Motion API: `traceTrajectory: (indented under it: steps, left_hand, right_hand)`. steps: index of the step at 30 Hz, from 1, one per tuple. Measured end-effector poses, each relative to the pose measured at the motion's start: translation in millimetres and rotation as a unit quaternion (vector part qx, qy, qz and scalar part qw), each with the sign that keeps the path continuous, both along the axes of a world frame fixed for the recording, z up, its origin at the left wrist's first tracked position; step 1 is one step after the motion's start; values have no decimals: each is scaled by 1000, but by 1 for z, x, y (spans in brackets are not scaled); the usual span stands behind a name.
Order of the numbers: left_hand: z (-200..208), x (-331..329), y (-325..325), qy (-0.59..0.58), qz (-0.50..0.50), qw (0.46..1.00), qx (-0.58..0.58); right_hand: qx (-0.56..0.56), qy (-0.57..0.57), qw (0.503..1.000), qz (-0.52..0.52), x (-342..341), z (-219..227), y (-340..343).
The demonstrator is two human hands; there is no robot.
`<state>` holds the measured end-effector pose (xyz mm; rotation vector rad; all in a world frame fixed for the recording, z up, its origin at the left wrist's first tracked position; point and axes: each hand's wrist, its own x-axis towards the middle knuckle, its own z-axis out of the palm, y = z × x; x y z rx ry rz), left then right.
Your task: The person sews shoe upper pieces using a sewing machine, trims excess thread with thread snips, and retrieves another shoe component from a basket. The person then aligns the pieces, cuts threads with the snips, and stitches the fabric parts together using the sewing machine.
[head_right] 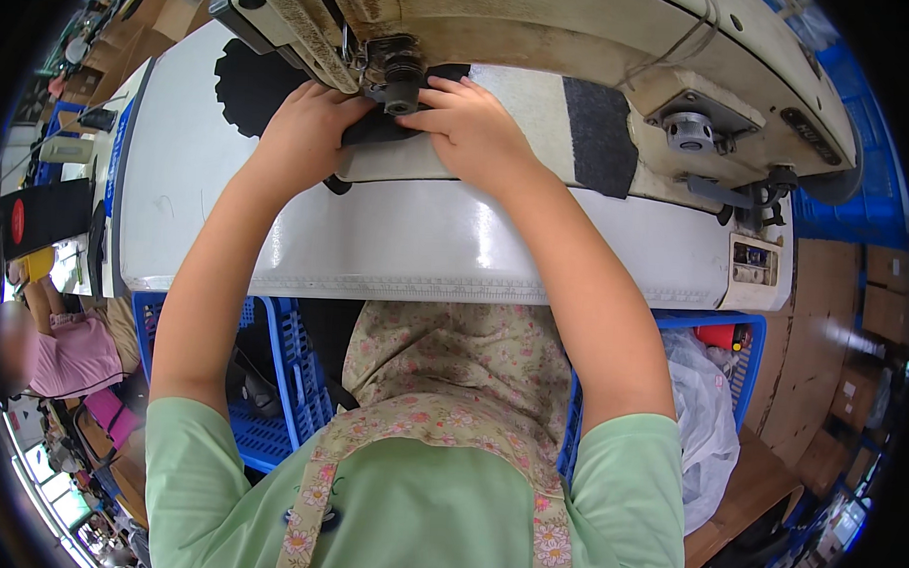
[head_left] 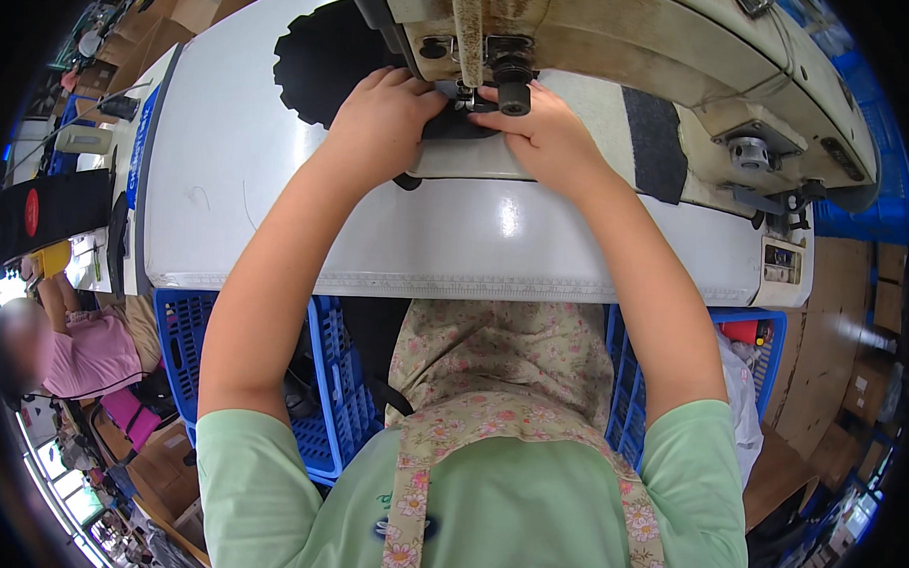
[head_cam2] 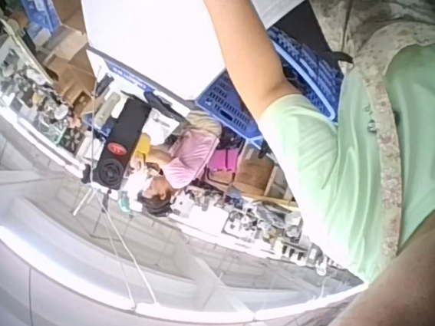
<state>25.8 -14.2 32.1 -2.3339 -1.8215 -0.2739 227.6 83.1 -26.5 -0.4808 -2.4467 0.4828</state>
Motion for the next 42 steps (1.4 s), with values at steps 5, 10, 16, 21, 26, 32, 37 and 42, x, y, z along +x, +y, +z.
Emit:
traceTrajectory:
  steps: [5,10,16,21,26,32,37,42]
  left_hand:
    - [1,-2,1,2,-2,1000,-18]
    - [6,1,5,7,24,997,-78]
    - [4,-1,2,10,28,997,-76]
    - [2,-1,4,19,24,997,-70]
    - [0,-1,4,26,28,997,-73]
    - [-1,-1,4,30,19,997,-74]
    - [-2,-1,-1,32,13,998,-50]
    - [4,26,-19,21,-58,994,92]
  right_hand:
    - [-52,-23,998,3,1,8,-4]
    - [-56,-6,998,8,2,9,-3]
    - [-46,1,999,10,-1,7,-4]
    - [-41,5,999,-1,1,9,-5]
    - [-53,4,999,5,1,8,-5]
    - [-70,-2,998,3,2,6,-4]
    - [-74,7,997,13,0,13,-6]
    - [-28,9,1000,4,2,7,1]
